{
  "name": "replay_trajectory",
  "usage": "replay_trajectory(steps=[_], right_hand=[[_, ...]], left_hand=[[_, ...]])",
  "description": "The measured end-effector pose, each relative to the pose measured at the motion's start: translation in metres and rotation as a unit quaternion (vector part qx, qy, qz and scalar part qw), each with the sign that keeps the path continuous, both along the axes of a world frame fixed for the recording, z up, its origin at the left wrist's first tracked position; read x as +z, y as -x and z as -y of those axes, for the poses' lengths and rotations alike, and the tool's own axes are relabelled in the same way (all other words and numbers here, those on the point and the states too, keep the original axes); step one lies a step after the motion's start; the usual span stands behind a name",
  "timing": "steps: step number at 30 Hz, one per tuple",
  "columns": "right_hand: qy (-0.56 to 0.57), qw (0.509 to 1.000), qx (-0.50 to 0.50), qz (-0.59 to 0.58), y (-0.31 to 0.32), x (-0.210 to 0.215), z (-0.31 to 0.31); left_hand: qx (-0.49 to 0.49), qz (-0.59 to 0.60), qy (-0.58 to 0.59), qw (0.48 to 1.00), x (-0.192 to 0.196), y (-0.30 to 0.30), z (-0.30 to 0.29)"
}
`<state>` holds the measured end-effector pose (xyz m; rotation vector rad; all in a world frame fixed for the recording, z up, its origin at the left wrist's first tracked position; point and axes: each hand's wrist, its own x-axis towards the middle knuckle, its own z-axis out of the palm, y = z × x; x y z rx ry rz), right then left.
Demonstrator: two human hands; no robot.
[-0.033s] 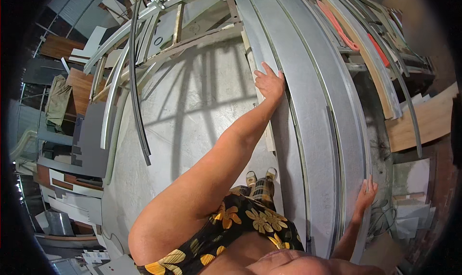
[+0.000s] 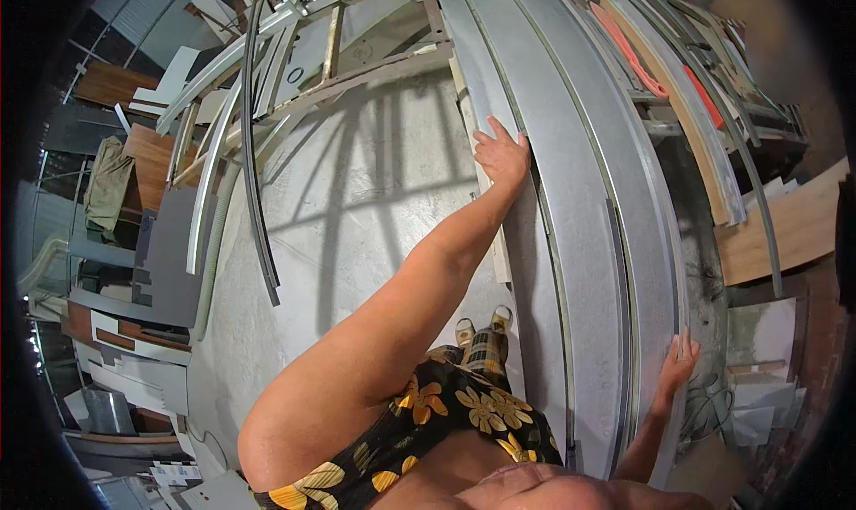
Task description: The person aligns metal profiles and guide bars on the sliding table of a panel saw and slides the table back and forth by hand.
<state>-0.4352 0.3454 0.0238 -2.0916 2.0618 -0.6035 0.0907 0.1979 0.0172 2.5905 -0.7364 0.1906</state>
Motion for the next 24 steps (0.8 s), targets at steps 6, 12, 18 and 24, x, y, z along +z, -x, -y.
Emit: replay_trajectory(steps=[6, 12, 18, 24], right_hand=[[0.003, 1.000, 0.005, 0.000, -0.014, -0.003, 0.012], [0.006, 1.000, -0.001, -0.031, -0.013, -0.017, 0.021], [0.002, 0.999, -0.011, -0.032, -0.027, -0.020, 0.029], [0.001, 1.000, -0.012, -0.017, -0.075, 0.003, 0.058]], left_hand=[[-0.020, -0.048, -0.068, 0.996, 0.004, -0.021, 0.006], [-0.016, -0.044, -0.044, 0.998, 0.007, -0.036, 0.013], [-0.021, -0.063, -0.070, 0.995, 0.007, -0.051, 0.018], [-0.020, -0.061, -0.046, 0.997, 0.008, -0.067, 0.024]])
